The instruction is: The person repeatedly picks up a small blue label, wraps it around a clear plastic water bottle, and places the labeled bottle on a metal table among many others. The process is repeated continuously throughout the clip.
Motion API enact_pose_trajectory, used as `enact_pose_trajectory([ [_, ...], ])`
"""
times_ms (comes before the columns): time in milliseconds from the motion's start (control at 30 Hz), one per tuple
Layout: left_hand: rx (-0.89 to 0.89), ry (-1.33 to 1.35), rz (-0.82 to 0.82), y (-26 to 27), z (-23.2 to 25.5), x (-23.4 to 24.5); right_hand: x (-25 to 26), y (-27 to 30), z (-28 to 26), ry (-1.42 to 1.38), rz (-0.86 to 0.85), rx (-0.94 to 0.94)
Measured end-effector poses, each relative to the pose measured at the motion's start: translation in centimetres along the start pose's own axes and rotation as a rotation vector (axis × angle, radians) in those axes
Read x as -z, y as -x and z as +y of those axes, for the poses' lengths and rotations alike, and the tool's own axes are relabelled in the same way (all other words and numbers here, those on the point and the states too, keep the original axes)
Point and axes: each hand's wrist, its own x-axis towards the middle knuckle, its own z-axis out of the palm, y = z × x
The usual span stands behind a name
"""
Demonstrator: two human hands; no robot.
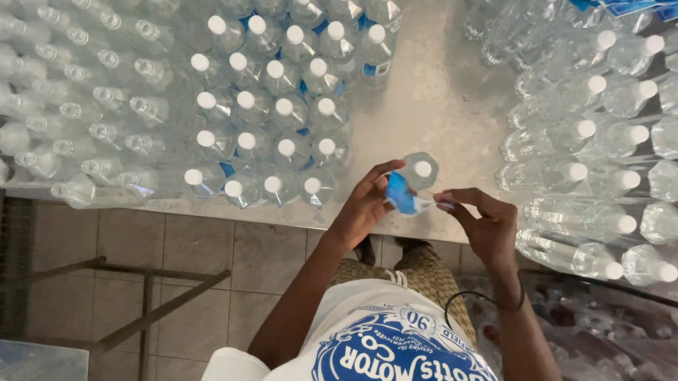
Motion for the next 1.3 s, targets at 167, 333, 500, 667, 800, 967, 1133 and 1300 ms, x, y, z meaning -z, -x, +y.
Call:
enact_pose_trajectory([
  [167,0.021,0.011,0.045,-0.6,-1.9,1.2,-0.2,0.1,2.7,-0.075,0.074,0.188],
  [333,0.092,-0.066,0.123,-0.4,-3.0,1.8,0.1,0.1,3.7,-0.094,0.153,0.228],
  [500,0.17,-0.172,0.047,-0.2,-1.3,0.0,0.2,-0.1,4.4,-0.13,0.136,0.283],
  [667,0.151,-0.241,0.051,-0.4,0.2,-1.2,0.0,-0.3,4.7,-0.157,0.081,0.32],
  [800,-0.012,-0.191,0.15,-1.5,0.0,-1.4,0.0,-0.4,4.3,-0.113,-0.001,0.226],
  [967,-0.058,-0.082,0.227,-4.6,-2.6,-0.7,0.1,-1.5,3.5,-0.007,-0.033,0.234],
  [1133,-0.111,-0.236,0.334,-6.3,-3.8,-0.7,-0.4,-3.2,6.6,0.056,-0.034,0.213],
  [1300,-0.144,-0.755,0.365,-4.6,-1.0,-2.8,-0.7,-4.4,7.6,0.105,-0.065,0.263],
])
